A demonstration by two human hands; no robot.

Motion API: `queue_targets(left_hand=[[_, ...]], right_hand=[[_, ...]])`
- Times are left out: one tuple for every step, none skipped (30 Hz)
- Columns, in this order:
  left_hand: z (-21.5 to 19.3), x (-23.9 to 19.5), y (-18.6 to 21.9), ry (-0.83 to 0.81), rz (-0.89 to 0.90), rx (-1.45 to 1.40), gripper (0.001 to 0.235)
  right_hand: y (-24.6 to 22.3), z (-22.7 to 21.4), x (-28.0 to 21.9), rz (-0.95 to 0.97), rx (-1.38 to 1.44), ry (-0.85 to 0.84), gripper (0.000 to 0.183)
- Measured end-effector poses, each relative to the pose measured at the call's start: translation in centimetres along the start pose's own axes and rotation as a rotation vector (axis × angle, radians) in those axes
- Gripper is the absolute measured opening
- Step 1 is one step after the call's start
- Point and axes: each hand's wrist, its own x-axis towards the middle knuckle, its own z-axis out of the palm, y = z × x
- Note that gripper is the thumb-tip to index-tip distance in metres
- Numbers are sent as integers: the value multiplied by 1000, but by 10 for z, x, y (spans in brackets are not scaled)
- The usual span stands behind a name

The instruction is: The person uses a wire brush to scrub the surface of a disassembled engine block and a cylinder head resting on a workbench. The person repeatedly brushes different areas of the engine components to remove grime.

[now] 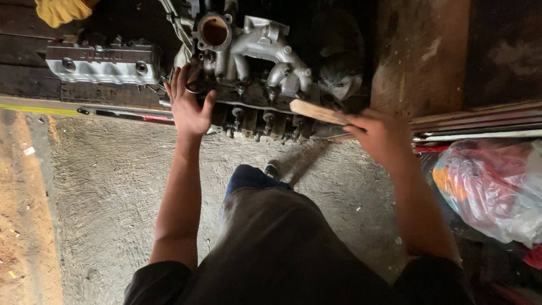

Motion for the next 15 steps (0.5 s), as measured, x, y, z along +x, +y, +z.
queue_targets(left_hand=[[0,1,0,2,-1,4,69],[0,2,0,5,-2,7,68],[0,2,0,3,-9,12,68],[1,2,0,2,-16,17,67],[1,1,-1,-2,-19,21,66],[0,-1,-1,-2,-17,15,67],[0,1,-1,2,-8,9,68],[0,2,-1,6,0,2,69],[0,2,-1,4,-1,2,68],[1,1,0,2,-2,3,68],[1,1,-1,3,-4,6,67],[2,0,-1,4,-5,12,67],[1,-1,-2,5,-7,21,67],[1,-1,-2,7,-9,30,67],[1,0,-2,6,-10,30,67]], right_hand=[[3,-7,-5,-24,-12,74,24],[5,-11,-6,-48,-25,148,26],[4,-12,-7,-32,-1,169,27],[4,-12,-6,-17,23,189,29],[3,-10,-6,3,47,211,30],[1,-4,-4,-30,74,194,28],[0,4,3,-62,99,183,26],[-1,13,9,-95,125,173,23],[-3,22,11,-123,124,152,25],[-4,33,13,-150,123,132,27],[-3,41,15,-181,123,111,28],[-1,48,15,-203,104,141,27],[1,54,17,-227,86,171,26],[3,61,18,-251,69,201,24],[6,64,19,-216,74,143,24]])
